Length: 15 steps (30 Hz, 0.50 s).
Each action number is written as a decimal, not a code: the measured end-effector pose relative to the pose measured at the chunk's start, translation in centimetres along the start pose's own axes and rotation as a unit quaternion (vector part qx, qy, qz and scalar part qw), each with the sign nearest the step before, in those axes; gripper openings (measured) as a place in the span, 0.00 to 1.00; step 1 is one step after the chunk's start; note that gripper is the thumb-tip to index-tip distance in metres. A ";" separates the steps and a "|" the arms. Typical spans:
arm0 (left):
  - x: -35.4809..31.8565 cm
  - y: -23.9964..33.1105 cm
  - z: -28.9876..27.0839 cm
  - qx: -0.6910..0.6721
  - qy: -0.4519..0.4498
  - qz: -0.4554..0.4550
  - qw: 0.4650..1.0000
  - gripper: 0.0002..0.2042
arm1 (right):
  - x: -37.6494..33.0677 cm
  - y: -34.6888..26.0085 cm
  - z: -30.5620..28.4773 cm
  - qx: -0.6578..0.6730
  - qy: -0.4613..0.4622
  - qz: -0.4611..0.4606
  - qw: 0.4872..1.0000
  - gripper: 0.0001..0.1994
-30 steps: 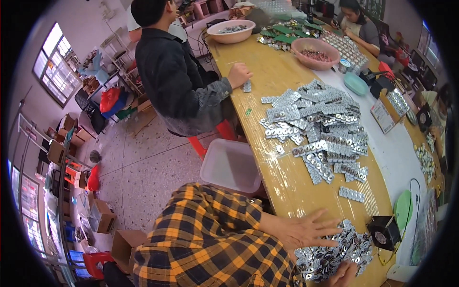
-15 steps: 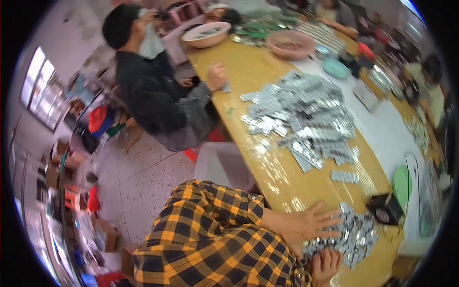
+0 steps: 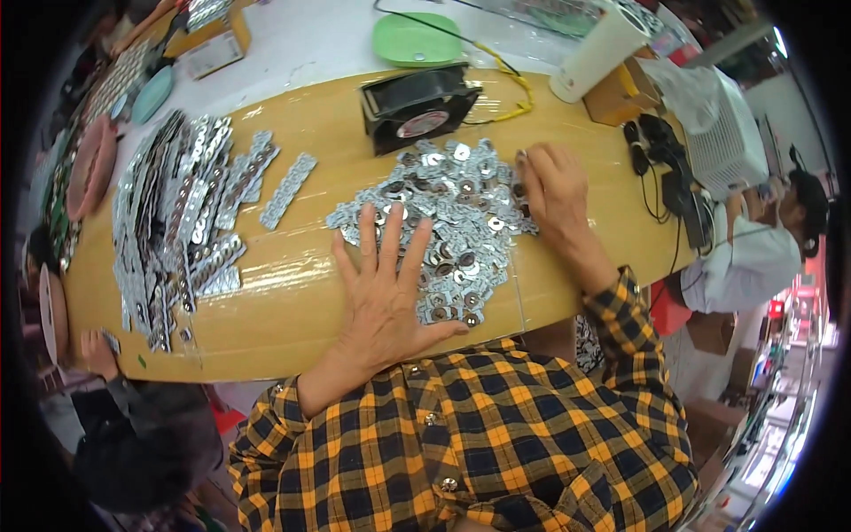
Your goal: Assembling small reflective/metallic components at a factory workbench.
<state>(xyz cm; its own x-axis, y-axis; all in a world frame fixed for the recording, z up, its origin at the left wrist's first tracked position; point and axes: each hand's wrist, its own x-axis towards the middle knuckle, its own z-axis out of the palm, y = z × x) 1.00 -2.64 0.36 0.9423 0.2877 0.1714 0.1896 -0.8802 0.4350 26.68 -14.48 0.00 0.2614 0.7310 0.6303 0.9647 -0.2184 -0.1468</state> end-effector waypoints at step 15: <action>-1.9 -3.0 -2.2 0.087 -0.003 -0.039 0.995 0.62 | -2.3 -1.5 -1.8 0.127 -0.154 0.114 0.973 0.31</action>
<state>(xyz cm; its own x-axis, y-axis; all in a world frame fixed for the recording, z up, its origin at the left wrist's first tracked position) -1.99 0.29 0.68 0.9240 0.3566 0.1383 0.3069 -0.9071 0.2879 24.58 -17.04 0.14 0.4285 0.8499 0.3065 0.8470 -0.2598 -0.4637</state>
